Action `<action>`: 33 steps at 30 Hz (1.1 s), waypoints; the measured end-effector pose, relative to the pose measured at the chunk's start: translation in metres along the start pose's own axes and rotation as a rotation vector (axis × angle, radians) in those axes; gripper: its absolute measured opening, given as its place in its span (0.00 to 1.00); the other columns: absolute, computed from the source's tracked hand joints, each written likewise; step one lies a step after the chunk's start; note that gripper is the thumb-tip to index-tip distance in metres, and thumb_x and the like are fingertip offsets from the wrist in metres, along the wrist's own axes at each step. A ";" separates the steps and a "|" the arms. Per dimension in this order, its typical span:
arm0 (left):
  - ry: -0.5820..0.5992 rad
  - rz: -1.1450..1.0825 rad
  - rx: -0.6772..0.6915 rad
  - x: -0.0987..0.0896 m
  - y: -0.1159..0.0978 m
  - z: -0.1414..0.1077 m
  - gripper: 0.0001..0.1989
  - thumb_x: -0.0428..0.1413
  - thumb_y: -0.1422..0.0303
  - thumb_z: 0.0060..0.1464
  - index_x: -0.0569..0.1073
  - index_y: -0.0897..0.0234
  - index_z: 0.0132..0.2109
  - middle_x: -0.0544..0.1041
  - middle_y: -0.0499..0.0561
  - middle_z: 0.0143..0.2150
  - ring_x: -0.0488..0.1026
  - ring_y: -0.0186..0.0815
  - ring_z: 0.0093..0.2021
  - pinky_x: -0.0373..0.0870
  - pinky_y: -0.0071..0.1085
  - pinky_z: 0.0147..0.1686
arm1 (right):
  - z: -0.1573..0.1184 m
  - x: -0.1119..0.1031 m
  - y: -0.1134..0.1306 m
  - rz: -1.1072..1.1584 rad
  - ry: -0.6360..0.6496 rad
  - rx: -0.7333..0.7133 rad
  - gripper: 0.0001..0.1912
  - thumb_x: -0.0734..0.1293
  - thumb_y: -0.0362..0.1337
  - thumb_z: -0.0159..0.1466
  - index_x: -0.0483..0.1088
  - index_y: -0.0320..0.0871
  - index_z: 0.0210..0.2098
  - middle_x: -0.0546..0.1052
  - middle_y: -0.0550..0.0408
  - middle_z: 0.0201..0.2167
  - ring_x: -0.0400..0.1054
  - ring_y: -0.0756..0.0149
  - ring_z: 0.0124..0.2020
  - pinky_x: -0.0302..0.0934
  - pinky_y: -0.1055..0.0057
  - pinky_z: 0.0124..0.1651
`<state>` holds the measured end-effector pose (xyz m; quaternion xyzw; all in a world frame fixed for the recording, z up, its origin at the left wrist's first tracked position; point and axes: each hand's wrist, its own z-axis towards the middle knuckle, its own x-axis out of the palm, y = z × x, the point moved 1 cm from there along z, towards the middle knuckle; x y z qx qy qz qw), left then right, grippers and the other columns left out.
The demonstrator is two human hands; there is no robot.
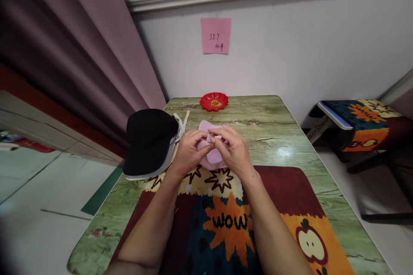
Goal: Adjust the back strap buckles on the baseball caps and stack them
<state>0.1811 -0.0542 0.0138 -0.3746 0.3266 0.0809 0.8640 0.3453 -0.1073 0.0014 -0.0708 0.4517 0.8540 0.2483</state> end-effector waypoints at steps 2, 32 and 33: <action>0.000 -0.010 -0.006 0.002 -0.002 0.000 0.03 0.63 0.69 0.58 0.77 0.61 0.39 0.81 0.49 0.38 0.76 0.39 0.43 0.68 0.35 0.49 | 0.000 0.003 0.001 0.034 -0.014 0.006 0.10 0.69 0.40 0.69 0.79 0.50 0.47 0.80 0.51 0.45 0.74 0.61 0.43 0.67 0.64 0.42; 0.046 0.124 -0.062 -0.009 -0.027 -0.008 0.09 0.58 0.74 0.57 0.74 0.59 0.44 0.77 0.44 0.30 0.74 0.34 0.31 0.66 0.29 0.34 | 0.000 0.001 0.009 0.440 -0.038 0.377 0.12 0.72 0.45 0.62 0.70 0.44 0.30 0.72 0.58 0.25 0.66 0.68 0.27 0.61 0.71 0.31; 0.042 0.105 -0.075 -0.008 -0.025 -0.007 0.09 0.58 0.75 0.56 0.73 0.59 0.44 0.78 0.44 0.30 0.74 0.34 0.31 0.66 0.29 0.34 | 0.000 0.002 0.008 0.424 -0.041 0.380 0.12 0.72 0.44 0.61 0.70 0.44 0.29 0.73 0.57 0.26 0.66 0.68 0.27 0.61 0.71 0.30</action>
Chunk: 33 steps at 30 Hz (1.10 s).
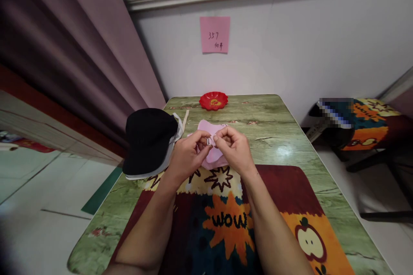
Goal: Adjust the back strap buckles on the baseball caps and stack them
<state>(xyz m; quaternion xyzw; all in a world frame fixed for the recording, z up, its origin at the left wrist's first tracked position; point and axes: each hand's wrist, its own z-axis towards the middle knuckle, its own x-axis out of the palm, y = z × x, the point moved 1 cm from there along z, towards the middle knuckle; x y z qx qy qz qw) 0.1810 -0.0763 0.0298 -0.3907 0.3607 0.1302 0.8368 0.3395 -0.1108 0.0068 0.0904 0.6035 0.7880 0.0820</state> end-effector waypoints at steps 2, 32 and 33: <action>0.000 -0.047 -0.019 0.003 0.003 0.001 0.10 0.57 0.76 0.56 0.73 0.59 0.44 0.79 0.44 0.31 0.75 0.33 0.31 0.67 0.28 0.33 | 0.000 0.001 -0.001 -0.046 -0.015 -0.013 0.11 0.72 0.43 0.60 0.70 0.44 0.28 0.74 0.56 0.27 0.65 0.69 0.26 0.60 0.71 0.29; -0.077 0.218 0.099 0.025 -0.005 -0.004 0.07 0.50 0.77 0.63 0.69 0.60 0.43 0.79 0.52 0.39 0.76 0.40 0.42 0.69 0.34 0.41 | 0.001 0.005 -0.007 -0.437 -0.141 -0.166 0.09 0.63 0.31 0.56 0.61 0.47 0.22 0.78 0.52 0.36 0.70 0.61 0.37 0.59 0.66 0.38; -0.082 0.220 0.099 0.025 -0.006 -0.004 0.07 0.50 0.77 0.63 0.69 0.60 0.43 0.79 0.52 0.39 0.76 0.40 0.42 0.69 0.34 0.41 | 0.000 0.005 -0.007 -0.437 -0.151 -0.163 0.08 0.63 0.31 0.56 0.61 0.47 0.22 0.78 0.52 0.36 0.70 0.61 0.37 0.59 0.66 0.39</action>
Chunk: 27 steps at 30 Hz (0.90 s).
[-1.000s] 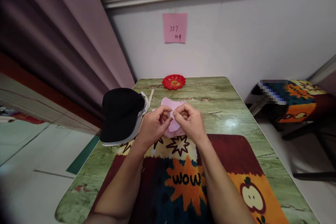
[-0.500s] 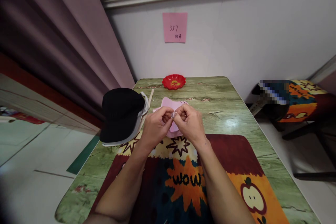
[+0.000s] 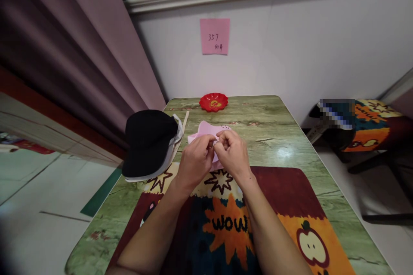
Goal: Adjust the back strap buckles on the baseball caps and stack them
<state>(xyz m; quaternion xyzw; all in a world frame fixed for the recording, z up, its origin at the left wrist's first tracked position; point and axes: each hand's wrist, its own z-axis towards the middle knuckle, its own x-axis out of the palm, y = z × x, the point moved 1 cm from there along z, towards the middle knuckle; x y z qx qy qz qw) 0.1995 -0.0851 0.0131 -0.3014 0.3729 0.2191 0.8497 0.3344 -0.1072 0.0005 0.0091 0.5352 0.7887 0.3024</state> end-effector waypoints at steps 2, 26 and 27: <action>-0.011 0.000 -0.001 0.001 -0.001 -0.001 0.07 0.50 0.77 0.63 0.69 0.60 0.43 0.79 0.52 0.39 0.76 0.40 0.42 0.69 0.34 0.40 | 0.000 0.000 0.000 -0.004 -0.003 0.001 0.09 0.64 0.31 0.56 0.61 0.46 0.22 0.78 0.52 0.36 0.70 0.62 0.36 0.59 0.66 0.38; -0.014 -0.354 -0.171 -0.002 0.006 0.002 0.11 0.56 0.79 0.55 0.73 0.60 0.43 0.79 0.48 0.33 0.77 0.35 0.35 0.70 0.29 0.36 | -0.001 0.001 0.003 -0.023 0.001 -0.047 0.08 0.65 0.32 0.57 0.63 0.46 0.23 0.78 0.51 0.36 0.71 0.63 0.35 0.60 0.68 0.36; -0.011 -0.394 -0.184 -0.001 0.008 0.002 0.12 0.56 0.79 0.54 0.73 0.60 0.44 0.79 0.47 0.33 0.77 0.35 0.35 0.71 0.29 0.36 | -0.001 0.001 0.003 -0.024 -0.004 -0.041 0.08 0.65 0.32 0.57 0.63 0.45 0.23 0.79 0.51 0.36 0.71 0.63 0.34 0.60 0.68 0.36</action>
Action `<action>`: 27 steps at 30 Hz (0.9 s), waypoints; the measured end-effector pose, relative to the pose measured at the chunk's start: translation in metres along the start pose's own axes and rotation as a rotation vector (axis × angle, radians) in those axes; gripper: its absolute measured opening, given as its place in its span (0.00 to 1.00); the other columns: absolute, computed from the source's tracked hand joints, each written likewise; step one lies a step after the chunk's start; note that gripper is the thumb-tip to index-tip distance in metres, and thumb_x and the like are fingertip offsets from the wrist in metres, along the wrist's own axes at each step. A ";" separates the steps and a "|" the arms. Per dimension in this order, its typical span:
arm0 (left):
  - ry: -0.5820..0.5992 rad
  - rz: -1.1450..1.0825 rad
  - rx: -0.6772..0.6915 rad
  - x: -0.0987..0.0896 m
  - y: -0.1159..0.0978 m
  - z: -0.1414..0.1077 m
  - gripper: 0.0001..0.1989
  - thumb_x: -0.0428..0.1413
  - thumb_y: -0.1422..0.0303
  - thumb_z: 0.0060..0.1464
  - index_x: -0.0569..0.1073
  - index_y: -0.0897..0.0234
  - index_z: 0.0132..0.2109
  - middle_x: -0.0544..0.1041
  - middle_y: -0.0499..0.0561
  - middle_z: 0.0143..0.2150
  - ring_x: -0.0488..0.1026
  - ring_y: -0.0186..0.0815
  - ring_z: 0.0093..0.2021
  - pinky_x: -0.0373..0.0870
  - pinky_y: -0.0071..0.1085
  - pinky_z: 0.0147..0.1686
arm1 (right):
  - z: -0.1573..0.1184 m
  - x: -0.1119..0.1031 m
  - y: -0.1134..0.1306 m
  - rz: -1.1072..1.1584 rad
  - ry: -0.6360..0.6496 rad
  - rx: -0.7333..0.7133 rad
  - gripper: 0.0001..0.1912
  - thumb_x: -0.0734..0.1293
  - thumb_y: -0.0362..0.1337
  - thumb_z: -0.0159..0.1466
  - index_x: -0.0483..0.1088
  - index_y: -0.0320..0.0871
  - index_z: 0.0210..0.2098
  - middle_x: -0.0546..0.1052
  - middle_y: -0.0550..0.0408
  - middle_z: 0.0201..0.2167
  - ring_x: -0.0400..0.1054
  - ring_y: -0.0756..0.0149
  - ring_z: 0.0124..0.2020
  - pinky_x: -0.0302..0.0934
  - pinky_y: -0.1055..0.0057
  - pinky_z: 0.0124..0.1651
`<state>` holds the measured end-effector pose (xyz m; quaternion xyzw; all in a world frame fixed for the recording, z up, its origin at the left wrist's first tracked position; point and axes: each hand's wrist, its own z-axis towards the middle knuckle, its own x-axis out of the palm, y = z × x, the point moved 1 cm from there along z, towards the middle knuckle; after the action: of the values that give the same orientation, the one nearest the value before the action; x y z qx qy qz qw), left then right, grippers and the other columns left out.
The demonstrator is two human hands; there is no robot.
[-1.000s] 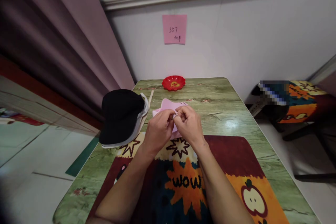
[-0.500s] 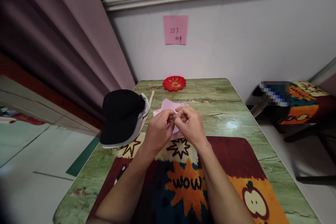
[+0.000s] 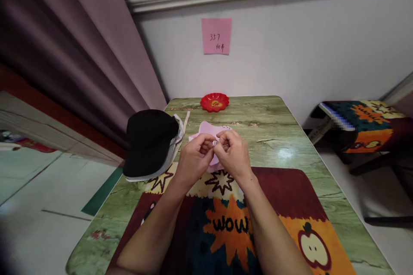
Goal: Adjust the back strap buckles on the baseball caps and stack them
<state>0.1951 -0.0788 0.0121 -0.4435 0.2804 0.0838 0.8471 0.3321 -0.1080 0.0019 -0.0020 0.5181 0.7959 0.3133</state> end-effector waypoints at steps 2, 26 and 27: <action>0.006 -0.052 -0.019 0.000 0.003 0.000 0.12 0.56 0.79 0.54 0.74 0.60 0.44 0.79 0.48 0.33 0.77 0.35 0.34 0.72 0.29 0.36 | 0.000 0.000 -0.002 0.013 0.004 0.019 0.08 0.65 0.33 0.56 0.63 0.45 0.22 0.78 0.52 0.34 0.69 0.65 0.32 0.59 0.68 0.34; 0.089 -0.619 -0.347 0.002 0.017 0.009 0.08 0.60 0.73 0.48 0.80 0.66 0.37 0.78 0.49 0.28 0.75 0.30 0.28 0.72 0.25 0.29 | 0.004 -0.002 -0.026 0.480 0.255 0.260 0.13 0.75 0.43 0.56 0.69 0.44 0.25 0.79 0.53 0.34 0.72 0.65 0.33 0.64 0.69 0.35; 0.086 -0.638 -0.364 0.002 0.017 0.009 0.08 0.61 0.72 0.47 0.80 0.66 0.37 0.78 0.49 0.28 0.75 0.30 0.27 0.72 0.25 0.29 | 0.004 -0.002 -0.025 0.480 0.257 0.263 0.14 0.75 0.43 0.56 0.69 0.44 0.25 0.79 0.53 0.34 0.72 0.65 0.33 0.64 0.69 0.35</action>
<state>0.1936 -0.0613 0.0031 -0.6553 0.1441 -0.1547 0.7252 0.3471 -0.0986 -0.0159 0.0603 0.6377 0.7666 0.0455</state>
